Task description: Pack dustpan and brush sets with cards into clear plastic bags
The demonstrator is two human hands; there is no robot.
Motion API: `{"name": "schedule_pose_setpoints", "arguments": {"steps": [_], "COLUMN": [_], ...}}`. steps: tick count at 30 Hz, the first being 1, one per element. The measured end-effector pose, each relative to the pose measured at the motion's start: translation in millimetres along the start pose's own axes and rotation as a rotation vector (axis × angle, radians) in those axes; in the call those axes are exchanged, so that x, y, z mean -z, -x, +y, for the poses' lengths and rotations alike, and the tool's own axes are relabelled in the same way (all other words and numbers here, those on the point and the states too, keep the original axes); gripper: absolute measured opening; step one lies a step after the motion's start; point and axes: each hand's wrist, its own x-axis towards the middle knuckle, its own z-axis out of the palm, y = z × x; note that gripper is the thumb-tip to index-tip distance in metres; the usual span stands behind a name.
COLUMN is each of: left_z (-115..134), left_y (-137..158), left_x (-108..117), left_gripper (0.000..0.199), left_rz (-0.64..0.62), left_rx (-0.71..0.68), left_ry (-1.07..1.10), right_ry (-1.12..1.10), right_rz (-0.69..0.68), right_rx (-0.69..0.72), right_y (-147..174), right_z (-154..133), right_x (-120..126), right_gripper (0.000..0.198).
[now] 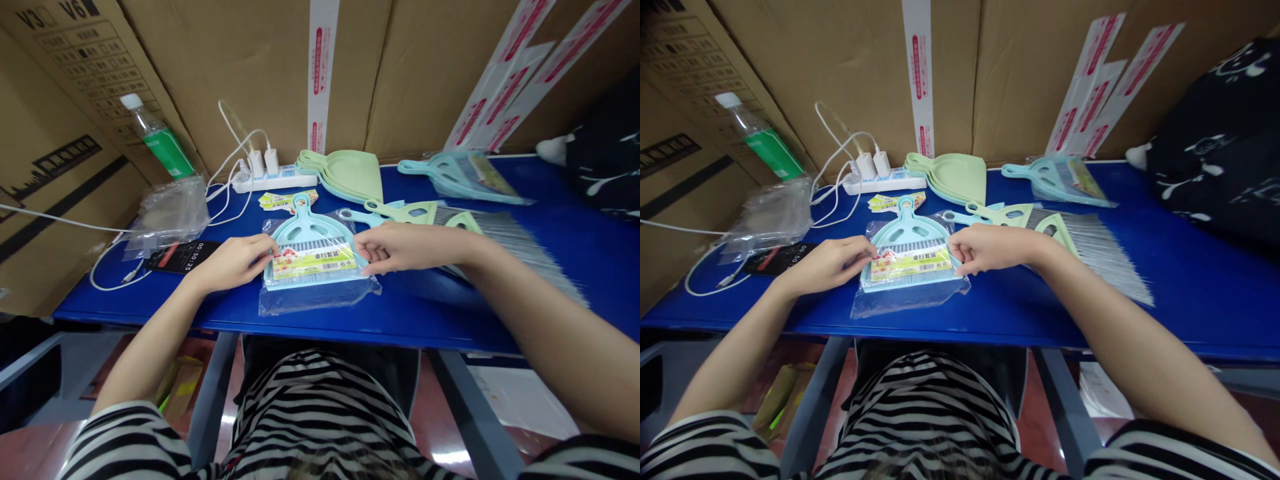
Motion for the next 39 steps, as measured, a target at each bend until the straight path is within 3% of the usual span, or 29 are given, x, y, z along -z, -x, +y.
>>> {"name": "schedule_pose_setpoints", "arguments": {"steps": [7, 39], "left_z": [3.2, 7.0], "left_y": [-1.1, 0.0], "left_x": [2.7, 6.1], "left_gripper": [0.026, 0.015], "left_rz": [-0.012, -0.129], "left_rx": [-0.070, -0.149], "left_ry": [0.103, 0.251], "right_ry": [0.013, 0.055], "right_rz": [0.004, 0.013], "right_rx": [0.002, -0.023], "right_y": [0.5, 0.9], "right_z": [-0.5, -4.7], "right_x": [0.3, -0.4], "right_gripper": [0.027, 0.032]}}
